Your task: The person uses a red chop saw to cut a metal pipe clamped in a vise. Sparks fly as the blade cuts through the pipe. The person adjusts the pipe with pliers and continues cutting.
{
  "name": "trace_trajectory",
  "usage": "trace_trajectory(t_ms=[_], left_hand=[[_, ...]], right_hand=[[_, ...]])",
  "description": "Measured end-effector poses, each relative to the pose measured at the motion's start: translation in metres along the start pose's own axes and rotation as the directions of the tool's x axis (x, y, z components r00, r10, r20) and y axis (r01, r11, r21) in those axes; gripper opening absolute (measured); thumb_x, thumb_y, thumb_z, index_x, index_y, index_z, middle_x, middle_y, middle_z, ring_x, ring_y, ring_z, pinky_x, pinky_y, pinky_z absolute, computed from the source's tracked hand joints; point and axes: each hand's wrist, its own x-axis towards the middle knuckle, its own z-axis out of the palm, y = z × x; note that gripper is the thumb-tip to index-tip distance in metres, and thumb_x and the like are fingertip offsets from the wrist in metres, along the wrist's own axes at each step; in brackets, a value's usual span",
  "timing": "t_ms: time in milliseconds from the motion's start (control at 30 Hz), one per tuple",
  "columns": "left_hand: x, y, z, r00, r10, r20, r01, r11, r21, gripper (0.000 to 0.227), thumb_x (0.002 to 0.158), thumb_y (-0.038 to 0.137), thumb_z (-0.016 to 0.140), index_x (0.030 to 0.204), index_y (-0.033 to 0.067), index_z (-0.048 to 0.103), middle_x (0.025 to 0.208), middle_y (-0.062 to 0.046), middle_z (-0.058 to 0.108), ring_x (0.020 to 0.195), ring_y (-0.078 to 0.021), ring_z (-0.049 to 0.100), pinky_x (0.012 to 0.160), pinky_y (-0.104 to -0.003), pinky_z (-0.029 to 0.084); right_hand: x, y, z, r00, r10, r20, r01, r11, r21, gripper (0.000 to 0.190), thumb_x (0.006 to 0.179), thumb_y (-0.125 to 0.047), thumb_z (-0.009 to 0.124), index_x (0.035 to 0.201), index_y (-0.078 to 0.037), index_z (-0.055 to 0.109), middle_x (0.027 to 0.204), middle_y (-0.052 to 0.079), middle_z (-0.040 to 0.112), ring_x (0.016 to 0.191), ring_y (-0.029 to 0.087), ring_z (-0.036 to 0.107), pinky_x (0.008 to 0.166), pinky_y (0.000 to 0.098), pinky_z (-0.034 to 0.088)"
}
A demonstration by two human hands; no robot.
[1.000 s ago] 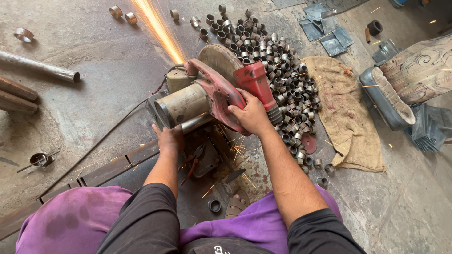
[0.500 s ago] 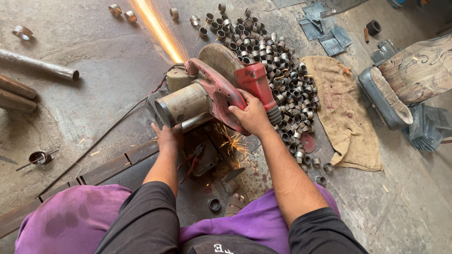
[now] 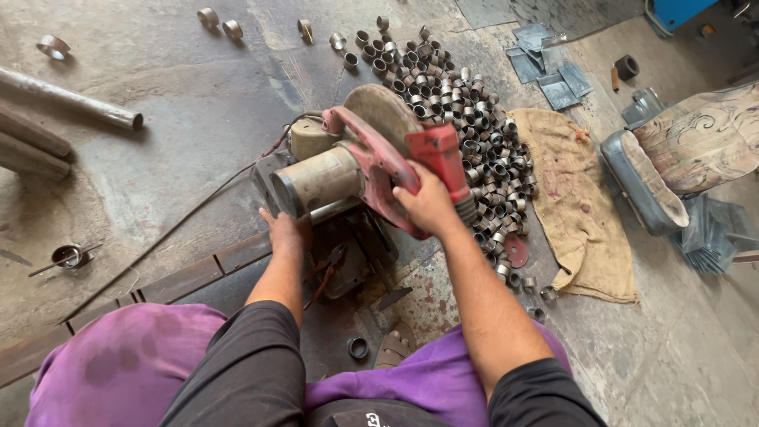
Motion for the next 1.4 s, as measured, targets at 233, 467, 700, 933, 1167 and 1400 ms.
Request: trace_trajectory(t_ms=[233,467,700,933,1167,1400], left_hand=[[-0.024,0.006,-0.017,0.904,0.423,-0.061,-0.342,0.802,0.49,0.05,0.091,0.015,0.062,0.139,0.0177,0.051,0.134,-0.009,0.06,0.126,-0.0298,0.06,0.114,-0.068,0.03],[-0.04,0.006,-0.042,0.879,0.475,0.038,-0.444,0.788,0.428,0.054,0.083,0.019,0.069,0.135,0.0192,0.054,0.13,-0.011,0.06,0.124,-0.0309,0.06,0.1,-0.046,0.05],[-0.047,0.003,-0.053,0.861,0.505,0.056,-0.476,0.764,0.436,0.059,0.084,0.041,0.074,0.132,0.0154,0.054,0.127,-0.011,0.059,0.125,-0.0286,0.057,0.099,-0.046,0.048],[-0.033,-0.012,-0.051,0.814,0.581,-0.003,-0.533,0.748,0.395,0.068,0.08,0.039,0.074,0.139,0.0165,0.051,0.128,-0.012,0.057,0.122,-0.0305,0.058,0.099,-0.043,0.05],[-0.029,-0.037,-0.072,0.923,0.368,-0.114,-0.321,0.898,0.302,0.071,0.083,0.038,0.072,0.146,0.0166,0.049,0.136,-0.012,0.055,0.122,-0.0306,0.061,0.102,-0.042,0.051],[-0.017,-0.04,-0.071,0.951,0.281,-0.13,-0.231,0.923,0.307,0.067,0.083,0.04,0.072,0.142,0.0156,0.053,0.134,-0.012,0.059,0.125,-0.0298,0.061,0.103,-0.042,0.052]], right_hand=[[0.094,-0.04,-0.024,0.939,0.229,0.255,-0.258,0.962,0.088,0.04,0.084,-0.013,0.07,0.123,-0.003,0.068,0.085,0.007,0.071,0.066,0.015,0.065,0.058,0.0327,0.053],[0.177,-0.081,-0.033,0.912,0.245,0.329,-0.225,0.969,-0.099,0.032,0.082,-0.019,0.073,0.109,-0.004,0.074,0.083,0.006,0.074,0.067,0.016,0.066,0.06,0.0346,0.053],[0.205,-0.09,-0.037,0.902,0.245,0.355,-0.186,0.964,-0.192,0.035,0.08,-0.023,0.077,0.108,-0.003,0.075,0.086,0.008,0.074,0.072,0.018,0.068,0.065,0.0364,0.054],[0.212,-0.102,-0.039,0.89,0.287,0.355,-0.205,0.946,-0.252,0.035,0.081,-0.025,0.077,0.11,-0.007,0.074,0.09,0.008,0.076,0.074,0.019,0.07,0.068,0.0379,0.056],[0.225,-0.122,-0.04,0.893,0.265,0.364,-0.156,0.941,-0.302,0.032,0.082,-0.026,0.076,0.109,-0.007,0.074,0.087,0.01,0.074,0.071,0.021,0.069,0.065,0.0401,0.055],[0.23,-0.129,-0.038,0.881,0.293,0.372,-0.214,0.947,-0.238,0.025,0.085,-0.021,0.075,0.1,-0.002,0.075,0.077,0.01,0.073,0.061,0.02,0.069,0.053,0.0387,0.053]])
